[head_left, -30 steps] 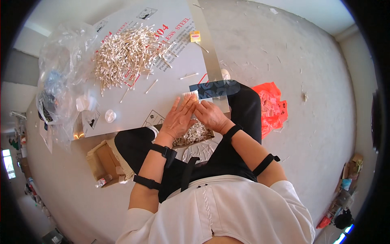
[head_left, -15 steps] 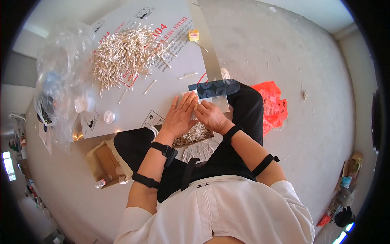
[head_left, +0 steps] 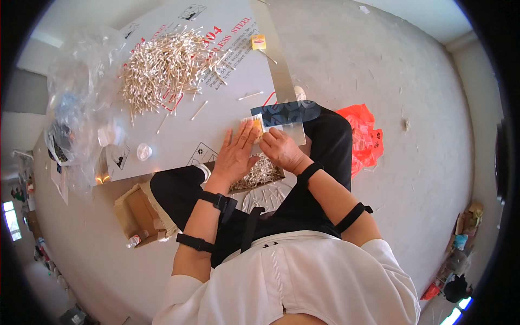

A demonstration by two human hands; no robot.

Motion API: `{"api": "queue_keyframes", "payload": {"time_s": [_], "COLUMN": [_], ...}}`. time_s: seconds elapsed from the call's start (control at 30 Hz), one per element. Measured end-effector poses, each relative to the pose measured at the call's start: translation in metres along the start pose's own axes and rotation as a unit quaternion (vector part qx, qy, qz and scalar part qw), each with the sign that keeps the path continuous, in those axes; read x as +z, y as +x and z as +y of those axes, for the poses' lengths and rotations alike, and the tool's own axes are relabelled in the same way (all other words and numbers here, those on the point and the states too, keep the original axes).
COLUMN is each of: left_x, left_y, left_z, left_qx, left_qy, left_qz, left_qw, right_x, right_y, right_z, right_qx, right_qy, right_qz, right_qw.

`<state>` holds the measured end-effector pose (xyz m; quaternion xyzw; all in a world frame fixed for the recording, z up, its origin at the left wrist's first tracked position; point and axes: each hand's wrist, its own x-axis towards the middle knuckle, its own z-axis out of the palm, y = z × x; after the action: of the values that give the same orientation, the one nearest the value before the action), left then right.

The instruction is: Arranging and packaging small matchstick-like components into small plastic and cardboard containers.

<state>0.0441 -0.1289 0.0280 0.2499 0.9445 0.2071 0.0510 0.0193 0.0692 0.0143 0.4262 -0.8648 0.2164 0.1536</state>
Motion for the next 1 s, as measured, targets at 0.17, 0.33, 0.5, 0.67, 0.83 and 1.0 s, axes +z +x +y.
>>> {"api": "queue_keyframes", "payload": {"time_s": [0.17, 0.33, 0.5, 0.67, 0.83, 1.0], "left_x": [-0.015, -0.015, -0.029, -0.056, -0.064, -0.069], "left_y": [0.006, 0.002, -0.005, -0.007, -0.017, -0.028], "left_z": [0.003, -0.002, -0.002, 0.023, 0.034, 0.047], "left_qx": [0.010, 0.009, -0.034, 0.002, 0.003, 0.005], "left_qy": [0.055, 0.028, -0.216, -0.259, -0.291, -0.275], "left_qz": [-0.028, 0.012, 0.163, 0.234, 0.232, 0.253], "left_qw": [0.998, 0.999, 0.962, 0.937, 0.928, 0.928], "right_x": [-0.001, -0.008, -0.036, -0.061, -0.082, -0.094], "right_y": [-0.001, 0.004, 0.015, 0.019, 0.024, 0.023], "right_z": [0.005, 0.003, -0.001, -0.014, -0.030, -0.043], "right_qx": [0.001, 0.020, 0.050, 0.060, 0.061, 0.063], "right_qy": [-0.002, 0.027, 0.059, 0.114, 0.136, 0.153], "right_qz": [-0.001, 0.023, 0.069, 0.084, 0.093, 0.088], "right_qw": [1.000, 0.999, 0.995, 0.988, 0.984, 0.982]}}
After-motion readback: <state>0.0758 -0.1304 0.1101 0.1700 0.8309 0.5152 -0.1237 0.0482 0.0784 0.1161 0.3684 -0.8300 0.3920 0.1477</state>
